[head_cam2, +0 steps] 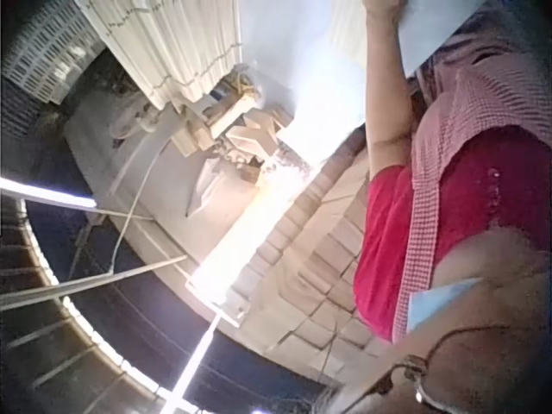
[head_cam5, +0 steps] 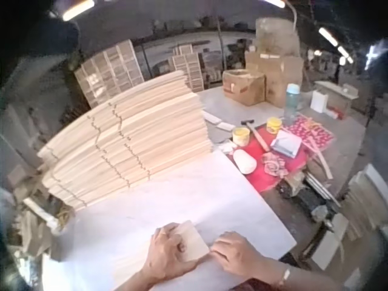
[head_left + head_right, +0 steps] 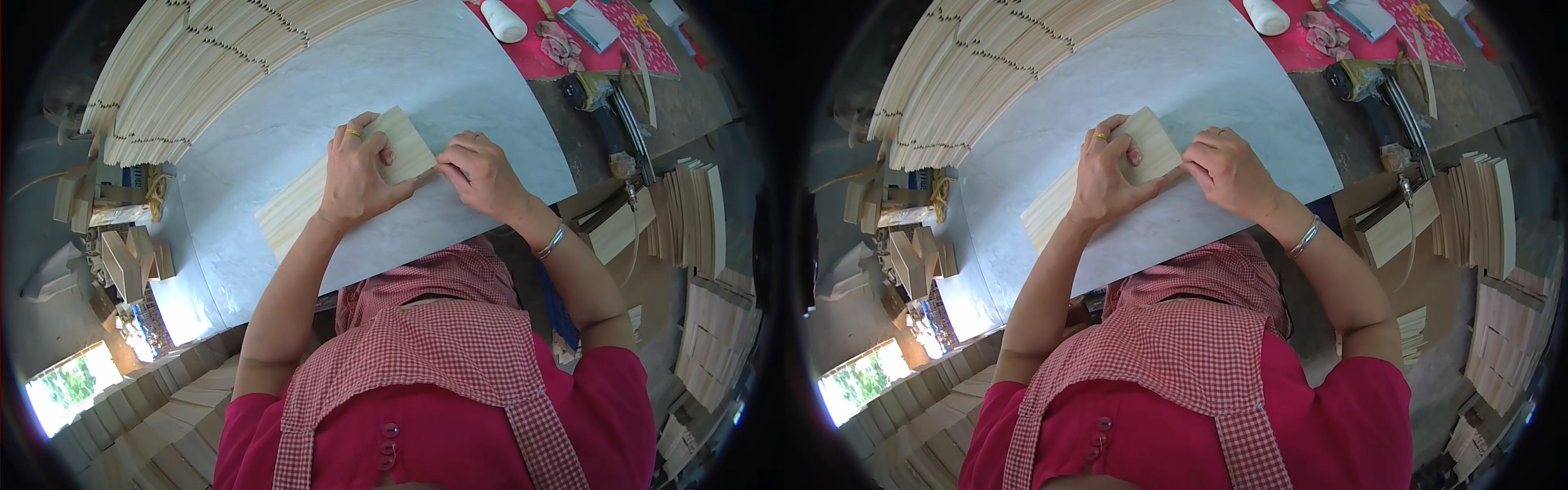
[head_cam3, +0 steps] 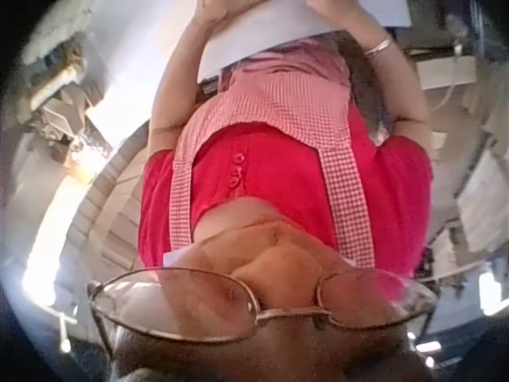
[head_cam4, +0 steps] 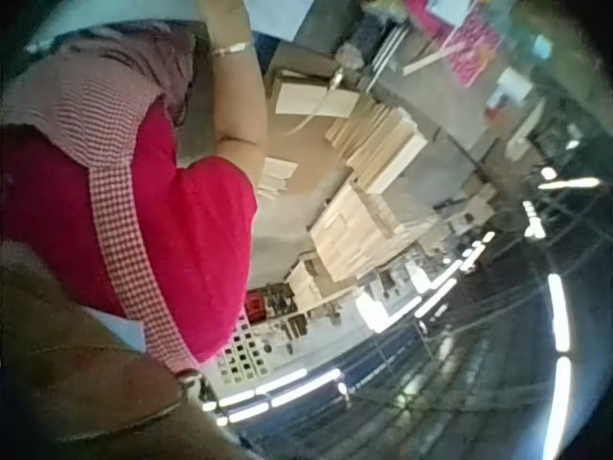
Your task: The person assembles small rectangular wooden boxes by hand. They use a pneumatic nail gun to fasten the wooden pieces together and apply glue to the joints for reinforcement. The person repeatedly picks up wooden planks, aligns them, nails them, and stacks the finished boxes.
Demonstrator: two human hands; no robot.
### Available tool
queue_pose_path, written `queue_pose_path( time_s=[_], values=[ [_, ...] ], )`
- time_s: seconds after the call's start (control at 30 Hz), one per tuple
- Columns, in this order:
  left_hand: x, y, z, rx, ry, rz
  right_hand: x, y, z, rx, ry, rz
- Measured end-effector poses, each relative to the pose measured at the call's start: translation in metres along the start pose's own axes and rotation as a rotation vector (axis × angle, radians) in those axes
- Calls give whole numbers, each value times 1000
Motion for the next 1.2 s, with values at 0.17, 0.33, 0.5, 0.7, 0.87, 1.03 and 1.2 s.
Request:
queue_pose_path(
  time_s=[0.17, 0.33, 0.5, 0.7, 0.87, 1.03, 1.2],
  values=[
    [-1, -2, 1, -24, 19, 4, 1, 2, 2, -61, 25, -40],
    [0, -3, 2, -55, 36, 4, 1, 0, 1, -68, 29, -49],
    [0, -3, 6, -89, 32, -19, 5, 0, 8, -117, -50, 21],
    [-2, -4, 7, -83, 32, -22, 17, 2, 16, -214, 122, 170],
    [-2, -4, 9, -71, 40, -14, 24, 8, 38, 37, 382, 227],
    [0, -3, 11, -64, 65, -19, 9, 37, 41, 276, 358, 94],
    [-4, -2, 10, -59, 59, -49, 13, 47, 41, 261, 522, 245]
  ],
)
Point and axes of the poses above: each hand's wrist, its own z-axis towards the middle knuckle, its own y-axis out of the palm, x = y × z, the point moved 6 cm from there along z, towards the middle knuckle, and after that the axes turned 11 degrees about y, right-handed, at the moved point
